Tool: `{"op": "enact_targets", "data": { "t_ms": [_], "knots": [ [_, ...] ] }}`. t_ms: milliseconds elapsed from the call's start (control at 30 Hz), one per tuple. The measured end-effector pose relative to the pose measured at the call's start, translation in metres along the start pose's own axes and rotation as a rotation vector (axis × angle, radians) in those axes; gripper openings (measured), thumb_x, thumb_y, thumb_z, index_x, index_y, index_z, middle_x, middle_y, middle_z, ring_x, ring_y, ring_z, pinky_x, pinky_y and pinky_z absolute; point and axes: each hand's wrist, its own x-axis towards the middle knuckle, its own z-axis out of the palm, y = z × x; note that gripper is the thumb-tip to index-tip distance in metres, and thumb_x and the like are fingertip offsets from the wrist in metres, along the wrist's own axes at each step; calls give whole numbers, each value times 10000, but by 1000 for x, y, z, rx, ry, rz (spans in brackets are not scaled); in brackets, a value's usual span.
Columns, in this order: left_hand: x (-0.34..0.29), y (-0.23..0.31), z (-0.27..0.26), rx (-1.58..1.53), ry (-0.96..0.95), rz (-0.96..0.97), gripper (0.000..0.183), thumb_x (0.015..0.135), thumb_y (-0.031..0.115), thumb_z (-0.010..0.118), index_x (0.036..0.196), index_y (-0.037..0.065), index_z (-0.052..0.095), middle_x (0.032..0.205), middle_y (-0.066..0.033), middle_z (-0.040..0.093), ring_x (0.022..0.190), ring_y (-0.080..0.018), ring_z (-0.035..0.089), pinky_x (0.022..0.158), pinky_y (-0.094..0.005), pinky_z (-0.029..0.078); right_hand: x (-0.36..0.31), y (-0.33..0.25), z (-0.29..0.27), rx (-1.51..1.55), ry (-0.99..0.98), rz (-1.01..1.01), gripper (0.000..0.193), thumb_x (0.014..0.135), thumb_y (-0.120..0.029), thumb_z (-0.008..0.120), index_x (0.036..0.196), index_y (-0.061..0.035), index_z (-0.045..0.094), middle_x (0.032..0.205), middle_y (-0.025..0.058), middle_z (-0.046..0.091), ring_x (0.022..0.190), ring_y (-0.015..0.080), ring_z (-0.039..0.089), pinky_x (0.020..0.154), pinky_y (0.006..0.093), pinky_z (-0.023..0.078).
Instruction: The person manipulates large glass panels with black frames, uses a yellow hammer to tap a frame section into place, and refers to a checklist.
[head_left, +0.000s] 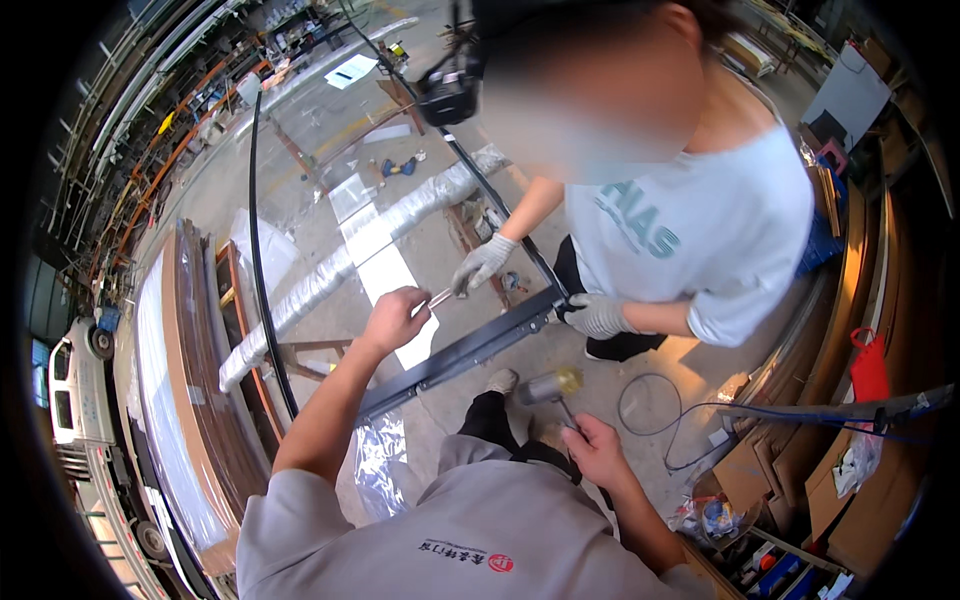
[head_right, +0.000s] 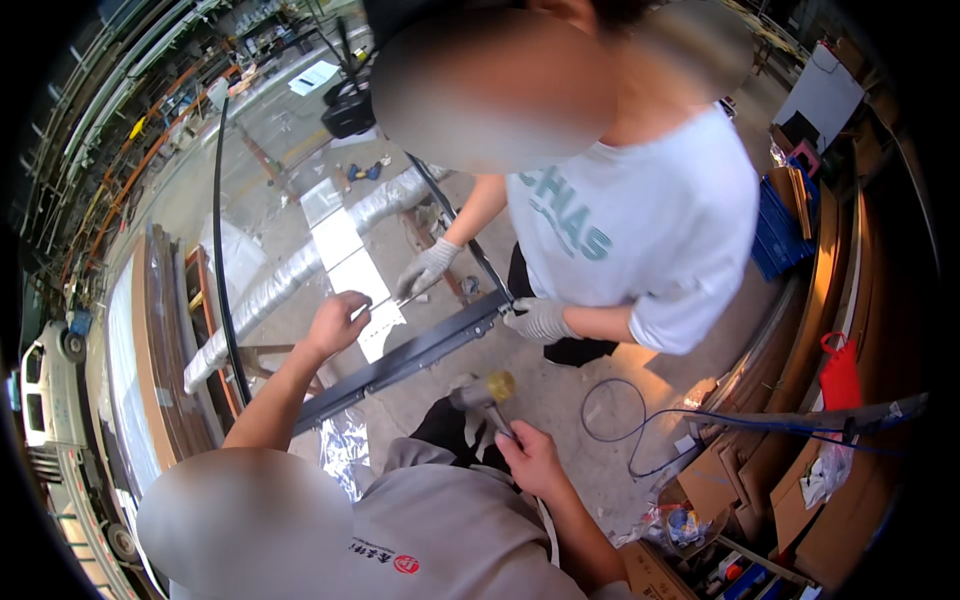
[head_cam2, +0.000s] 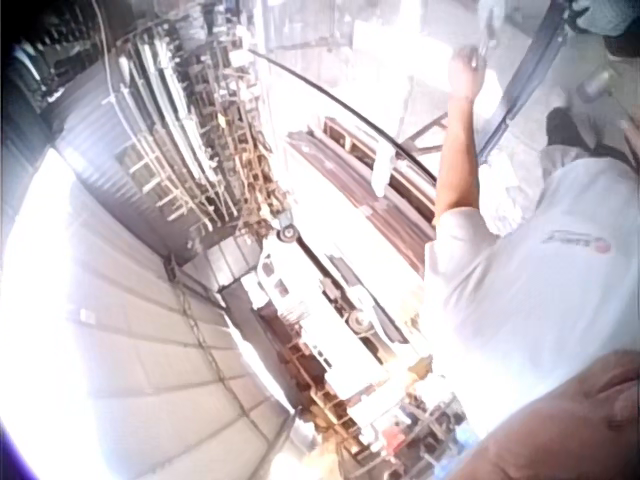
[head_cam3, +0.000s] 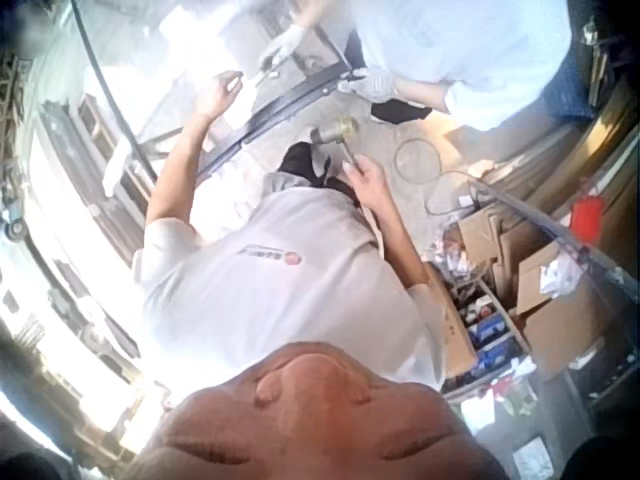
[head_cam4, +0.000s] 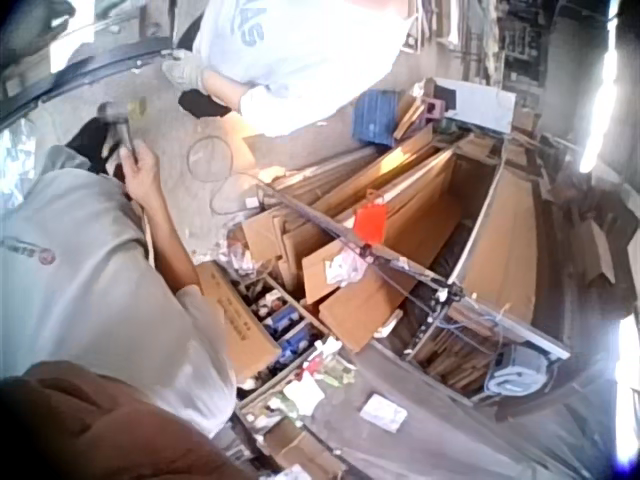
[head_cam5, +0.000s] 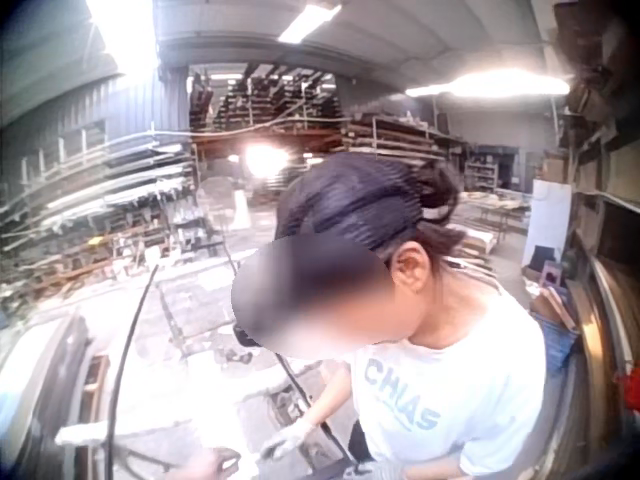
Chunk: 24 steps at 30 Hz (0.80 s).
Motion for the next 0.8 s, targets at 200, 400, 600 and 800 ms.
{"op": "enact_targets", "data": {
  "t_ms": [200,400,600,800],
  "knots": [
    [146,-1,23,48,-153,455,290,746,148,660,1007,21,644,1008,-161,630,904,-365,614,777,-426,520,31,9,6,46,242,141,207,971,-150,519,805,-28,508,603,3,508,530,75,472,484,250,392],
    [228,23,102,34,-410,1001,507,694,231,720,1115,-8,570,1051,-185,579,1021,-335,557,903,-404,467,71,-22,25,255,408,216,139,990,-142,483,943,-18,524,624,19,478,470,100,460,430,256,372],
    [247,6,150,46,-601,1086,418,705,274,726,1006,22,581,931,-143,612,939,-327,592,872,-408,470,122,-35,47,854,625,280,169,996,-157,469,881,-35,486,638,49,477,457,120,435,418,285,376],
    [248,-1,154,-36,-523,1040,274,767,282,700,879,68,571,825,-85,598,846,-296,611,744,-400,491,164,-15,62,1115,830,260,186,1004,-221,489,914,-58,492,636,31,430,444,121,401,407,301,375]
  ]
}}
